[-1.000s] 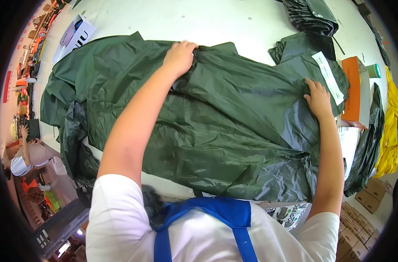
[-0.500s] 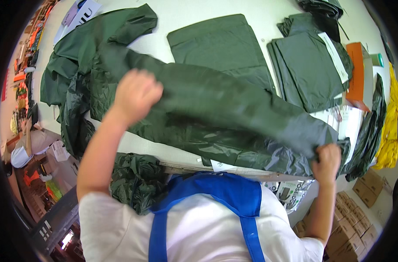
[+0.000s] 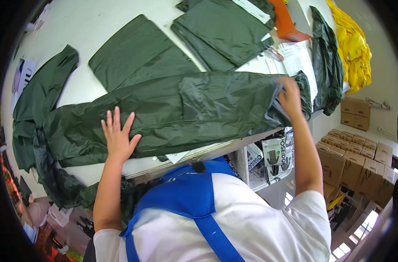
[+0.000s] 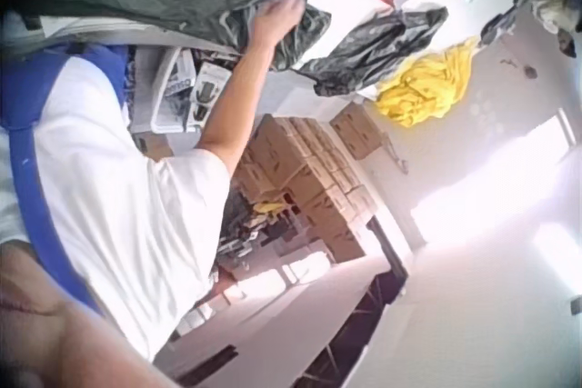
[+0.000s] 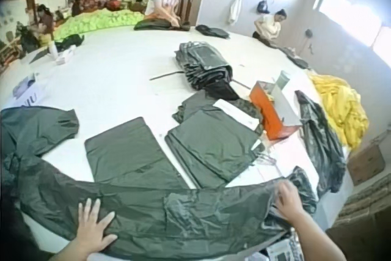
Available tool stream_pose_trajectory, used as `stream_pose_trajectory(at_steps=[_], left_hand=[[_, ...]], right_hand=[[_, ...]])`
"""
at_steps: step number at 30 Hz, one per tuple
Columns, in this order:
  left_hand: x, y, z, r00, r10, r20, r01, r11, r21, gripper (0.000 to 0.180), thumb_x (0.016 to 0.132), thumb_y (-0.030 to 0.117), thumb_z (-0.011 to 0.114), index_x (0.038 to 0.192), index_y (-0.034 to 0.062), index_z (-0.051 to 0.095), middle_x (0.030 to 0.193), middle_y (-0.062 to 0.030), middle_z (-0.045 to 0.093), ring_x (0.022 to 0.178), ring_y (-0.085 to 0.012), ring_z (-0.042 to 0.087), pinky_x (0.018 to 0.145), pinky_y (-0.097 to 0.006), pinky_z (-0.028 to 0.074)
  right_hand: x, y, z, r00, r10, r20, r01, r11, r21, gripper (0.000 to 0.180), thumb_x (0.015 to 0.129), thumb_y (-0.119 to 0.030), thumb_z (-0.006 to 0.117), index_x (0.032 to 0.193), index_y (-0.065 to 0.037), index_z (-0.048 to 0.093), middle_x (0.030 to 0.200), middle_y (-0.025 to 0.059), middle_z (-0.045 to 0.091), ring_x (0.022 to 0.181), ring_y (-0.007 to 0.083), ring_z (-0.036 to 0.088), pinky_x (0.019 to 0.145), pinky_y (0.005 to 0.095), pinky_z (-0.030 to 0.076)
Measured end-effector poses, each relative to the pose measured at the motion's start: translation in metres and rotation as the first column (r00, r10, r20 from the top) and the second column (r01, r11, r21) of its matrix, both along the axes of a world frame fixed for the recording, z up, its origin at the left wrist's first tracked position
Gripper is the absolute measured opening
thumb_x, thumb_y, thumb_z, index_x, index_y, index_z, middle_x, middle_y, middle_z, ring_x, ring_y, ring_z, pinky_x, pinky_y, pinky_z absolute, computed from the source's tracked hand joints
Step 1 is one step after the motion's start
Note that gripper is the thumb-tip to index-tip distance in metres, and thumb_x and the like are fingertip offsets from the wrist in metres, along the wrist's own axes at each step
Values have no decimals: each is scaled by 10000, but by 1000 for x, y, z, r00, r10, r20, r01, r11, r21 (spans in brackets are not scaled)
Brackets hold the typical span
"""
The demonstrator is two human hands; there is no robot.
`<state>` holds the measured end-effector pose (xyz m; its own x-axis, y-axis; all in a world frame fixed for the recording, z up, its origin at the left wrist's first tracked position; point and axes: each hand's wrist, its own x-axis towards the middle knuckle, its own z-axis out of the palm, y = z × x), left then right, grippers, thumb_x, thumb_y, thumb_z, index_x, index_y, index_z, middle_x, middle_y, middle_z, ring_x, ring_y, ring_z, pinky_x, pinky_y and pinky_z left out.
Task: The person folds a green jacket on a table, aligns the edges, and uses scissors to trim loose threads from the seams. The jacket is then folded into a compact shape and placed on a stack of similar items.
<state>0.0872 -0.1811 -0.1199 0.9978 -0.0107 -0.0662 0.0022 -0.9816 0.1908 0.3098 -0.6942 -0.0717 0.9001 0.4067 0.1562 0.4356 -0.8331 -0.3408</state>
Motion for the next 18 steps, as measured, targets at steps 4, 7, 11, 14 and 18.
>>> stream_pose_trajectory(at_steps=[4,7,11,14,18], left_hand=[[4,-2,-5,999,-32,-8,32,998,57,673,787,419,608,1395,234,387,1529,-162,148,1390,-412,129,1100,-580,93],[0,-1,-11,999,-36,7,36,996,80,696,791,423,605,1411,238,347,1526,-171,149,1390,-409,138,1099,-579,99],[0,-7,-22,998,27,64,-28,999,19,700,743,413,670,1375,257,409,1517,-158,185,1386,-406,151,1094,-585,119],[1,-8,-18,997,52,50,-53,998,24,717,688,403,722,1337,260,455,1497,-150,231,1368,-396,198,1076,-581,171],[1,-4,-5,998,59,15,-59,998,-29,747,649,431,750,1323,270,471,1476,-160,255,1345,-410,230,1069,-582,184]], right_hand=[[57,-55,-9,995,56,88,-21,933,-359,328,644,40,576,954,-67,561,966,114,597,976,332,553,852,439,418],[83,-74,-14,998,-58,-38,38,916,-399,269,656,64,543,896,-54,517,906,137,569,928,349,542,792,438,431],[90,-81,-36,994,-108,1,101,923,-372,204,674,64,529,842,-46,494,847,166,540,883,379,527,769,455,422],[97,-71,-24,1000,-7,-23,-5,875,-484,272,666,25,573,925,-45,530,969,180,580,955,401,523,839,482,409],[9,65,47,979,134,-155,-170,953,-251,822,653,-98,686,1405,-127,354,1495,169,247,1387,410,171,1111,560,121]])
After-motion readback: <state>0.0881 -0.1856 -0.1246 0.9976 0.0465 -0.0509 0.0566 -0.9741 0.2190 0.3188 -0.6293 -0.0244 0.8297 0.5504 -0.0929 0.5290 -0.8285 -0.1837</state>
